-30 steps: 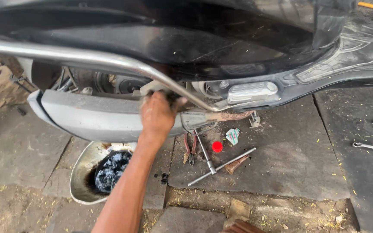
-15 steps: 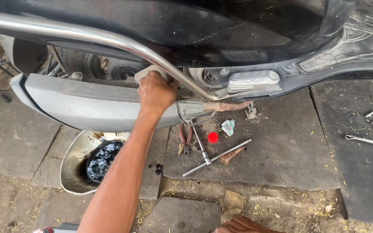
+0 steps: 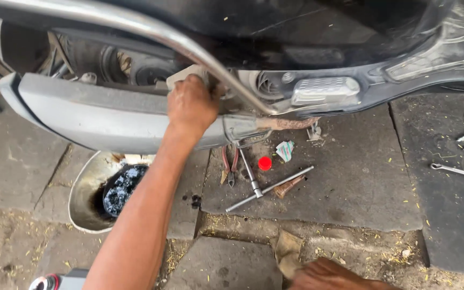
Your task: The recorder pours new motor oil into the engine of a scooter and uses a t-handle wrench to tighten parts.
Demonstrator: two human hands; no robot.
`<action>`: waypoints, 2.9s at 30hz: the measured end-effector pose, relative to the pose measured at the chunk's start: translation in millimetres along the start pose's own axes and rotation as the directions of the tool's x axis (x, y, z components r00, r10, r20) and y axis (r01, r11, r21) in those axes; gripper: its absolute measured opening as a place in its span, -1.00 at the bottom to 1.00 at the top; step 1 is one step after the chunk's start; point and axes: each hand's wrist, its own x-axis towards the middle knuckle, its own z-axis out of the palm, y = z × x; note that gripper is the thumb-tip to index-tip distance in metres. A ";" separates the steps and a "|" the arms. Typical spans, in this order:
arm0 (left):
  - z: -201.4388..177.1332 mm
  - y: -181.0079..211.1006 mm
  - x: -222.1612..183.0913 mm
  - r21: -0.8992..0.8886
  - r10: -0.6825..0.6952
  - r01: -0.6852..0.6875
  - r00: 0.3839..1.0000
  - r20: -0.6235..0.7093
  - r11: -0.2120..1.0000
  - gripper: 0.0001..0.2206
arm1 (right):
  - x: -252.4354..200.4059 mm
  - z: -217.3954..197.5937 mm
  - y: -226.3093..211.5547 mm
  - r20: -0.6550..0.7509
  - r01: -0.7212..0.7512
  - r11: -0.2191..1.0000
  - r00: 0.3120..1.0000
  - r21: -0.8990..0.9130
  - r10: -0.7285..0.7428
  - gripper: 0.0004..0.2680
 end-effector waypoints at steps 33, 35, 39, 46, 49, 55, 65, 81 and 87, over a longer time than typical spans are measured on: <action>5.1 -4.4 16.8 0.078 0.044 -0.057 0.985 0.164 0.995 -0.80 | 215.9 -123.7 198.1 -0.242 -0.442 0.684 0.895 -0.579 0.373 -0.56; 17.9 -17.2 12.0 0.358 0.347 -0.369 0.929 0.127 0.858 -0.85 | 209.9 -126.5 189.1 -0.264 -0.462 0.703 0.886 -0.541 0.380 -0.42; 17.2 -31.8 12.7 0.482 0.634 -0.596 0.767 0.104 0.642 -0.92 | 189.0 -134.5 164.9 -0.267 -0.489 0.725 0.872 -0.485 0.409 -0.39; -23.6 -20.5 -65.0 0.224 0.603 -0.562 0.769 -0.211 0.796 -0.81 | 212.3 -123.6 186.3 -0.266 -0.502 0.736 0.865 -0.453 0.426 -0.49; -36.7 -38.5 -122.7 -0.092 0.547 -0.565 0.821 -0.166 0.820 -0.79 | 202.5 -136.4 168.7 -0.283 -0.514 0.725 0.857 -0.457 0.430 -0.52; -20.2 -114.8 -208.1 -0.284 0.413 -0.353 0.890 0.193 0.892 -0.47 | 203.4 -147.6 25.0 -0.358 -0.306 0.946 0.876 0.103 0.323 -0.49; -52.1 -179.4 -301.1 -0.519 0.075 -0.070 0.997 -0.011 0.852 -0.52 | 233.4 -92.5 -144.6 -0.110 -0.054 0.930 0.989 0.362 0.100 -0.44; -46.7 -324.4 -360.2 -0.243 -0.540 0.485 0.789 -0.292 0.840 -0.58 | 194.5 -130.7 61.3 -0.183 -0.519 0.818 0.854 -0.250 0.486 -0.67; -35.6 -340.0 -377.6 -0.325 -0.593 0.505 0.747 -0.300 0.800 -0.50 | 215.6 -127.0 129.6 -0.242 -0.538 0.804 0.840 -0.253 0.486 -0.70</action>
